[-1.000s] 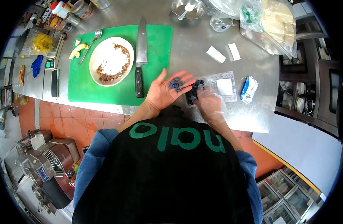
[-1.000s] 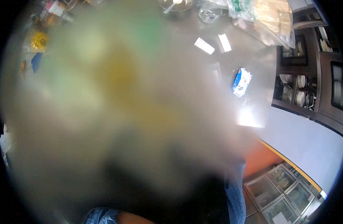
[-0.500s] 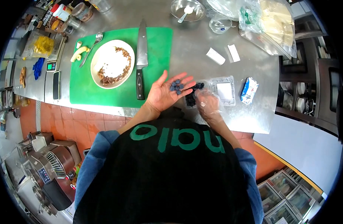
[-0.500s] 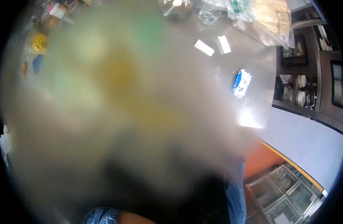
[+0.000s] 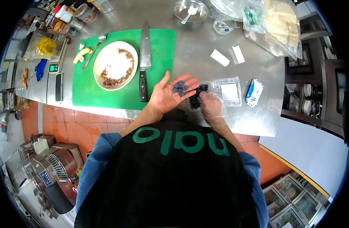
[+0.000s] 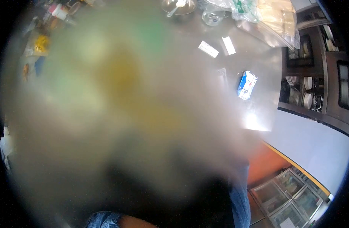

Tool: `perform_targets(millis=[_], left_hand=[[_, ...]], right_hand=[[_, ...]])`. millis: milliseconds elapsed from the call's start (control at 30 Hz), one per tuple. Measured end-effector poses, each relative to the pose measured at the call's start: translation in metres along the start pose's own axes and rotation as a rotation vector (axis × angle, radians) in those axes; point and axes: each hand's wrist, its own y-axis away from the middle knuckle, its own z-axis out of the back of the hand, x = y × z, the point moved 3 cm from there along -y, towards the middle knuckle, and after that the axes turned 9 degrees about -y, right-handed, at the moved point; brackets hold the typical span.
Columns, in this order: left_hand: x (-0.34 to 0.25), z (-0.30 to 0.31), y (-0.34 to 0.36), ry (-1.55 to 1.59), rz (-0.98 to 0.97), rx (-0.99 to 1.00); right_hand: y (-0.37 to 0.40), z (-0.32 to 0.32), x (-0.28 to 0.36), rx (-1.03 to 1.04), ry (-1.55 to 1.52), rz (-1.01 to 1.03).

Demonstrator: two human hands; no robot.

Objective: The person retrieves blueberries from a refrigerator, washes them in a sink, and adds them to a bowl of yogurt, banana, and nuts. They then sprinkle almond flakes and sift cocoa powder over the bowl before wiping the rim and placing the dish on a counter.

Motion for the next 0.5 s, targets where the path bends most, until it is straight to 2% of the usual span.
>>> perform_targets(millis=[133,233,333,433,500], left_hand=[[0.000,0.001,0.000,-0.002,-0.004,0.003],[0.000,0.001,0.000,0.004,-0.004,-0.006],[0.000,0.001,-0.001,0.012,0.001,-0.008],[-0.001,0.001,0.000,0.011,-0.004,-0.018],[-0.001,0.002,0.000,0.017,-0.005,-0.011]], right_hand=[[0.001,0.007,0.003,-0.006,-0.072,-0.021],[0.002,0.008,0.002,0.029,0.013,0.014],[0.008,0.010,0.000,-0.022,0.001,0.054],[0.011,0.010,0.001,0.036,0.025,0.073],[0.013,0.010,0.002,-0.013,-0.023,0.181]])
